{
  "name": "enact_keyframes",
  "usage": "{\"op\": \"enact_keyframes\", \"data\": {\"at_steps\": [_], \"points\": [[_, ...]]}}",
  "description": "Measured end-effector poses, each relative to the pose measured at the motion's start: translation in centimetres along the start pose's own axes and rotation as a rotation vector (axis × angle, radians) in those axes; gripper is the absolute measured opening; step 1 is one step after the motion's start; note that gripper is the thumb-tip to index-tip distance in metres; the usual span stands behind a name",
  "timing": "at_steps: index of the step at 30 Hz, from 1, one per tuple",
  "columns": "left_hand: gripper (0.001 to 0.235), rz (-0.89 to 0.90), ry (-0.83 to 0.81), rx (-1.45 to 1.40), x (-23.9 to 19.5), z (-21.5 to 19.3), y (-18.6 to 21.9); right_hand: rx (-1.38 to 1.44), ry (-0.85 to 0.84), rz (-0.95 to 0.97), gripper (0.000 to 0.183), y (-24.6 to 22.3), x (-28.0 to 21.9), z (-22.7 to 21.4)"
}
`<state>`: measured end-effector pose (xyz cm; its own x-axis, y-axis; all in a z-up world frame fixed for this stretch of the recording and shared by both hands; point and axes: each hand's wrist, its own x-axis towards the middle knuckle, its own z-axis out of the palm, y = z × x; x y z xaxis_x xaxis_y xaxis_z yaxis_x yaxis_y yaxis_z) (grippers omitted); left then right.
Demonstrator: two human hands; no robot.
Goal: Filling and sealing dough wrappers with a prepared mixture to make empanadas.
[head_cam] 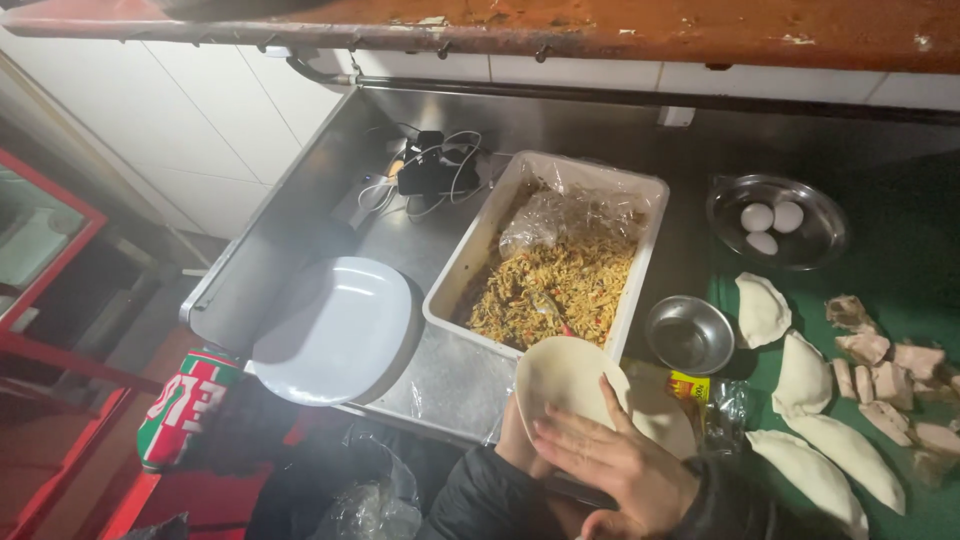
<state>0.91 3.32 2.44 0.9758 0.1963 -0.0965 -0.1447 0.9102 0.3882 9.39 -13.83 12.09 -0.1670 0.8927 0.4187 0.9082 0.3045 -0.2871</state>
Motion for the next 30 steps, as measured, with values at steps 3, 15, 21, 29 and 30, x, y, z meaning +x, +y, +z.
{"op": "enact_keyframes", "data": {"at_steps": [3,15,21,29,30], "points": [[0.053,0.013,-0.014,-0.008,-0.9,0.9,2.3,-0.004,-0.095,0.056,0.082,1.4,-3.0,1.9],[0.057,-0.019,0.027,-0.008,-3.1,2.0,4.4,-0.365,0.231,0.288,0.048,7.6,4.1,-1.4],[0.059,0.119,0.069,-0.057,-3.7,0.8,6.8,-0.394,0.097,0.873,0.046,17.7,-7.6,-0.2],[0.064,0.047,-0.031,-0.053,-2.8,4.3,6.8,-0.621,-0.44,1.273,0.048,16.3,-7.6,1.3],[0.064,0.023,-0.057,-0.048,-2.7,4.2,6.8,-0.591,-0.267,1.15,0.048,16.0,-7.2,1.4]]}}
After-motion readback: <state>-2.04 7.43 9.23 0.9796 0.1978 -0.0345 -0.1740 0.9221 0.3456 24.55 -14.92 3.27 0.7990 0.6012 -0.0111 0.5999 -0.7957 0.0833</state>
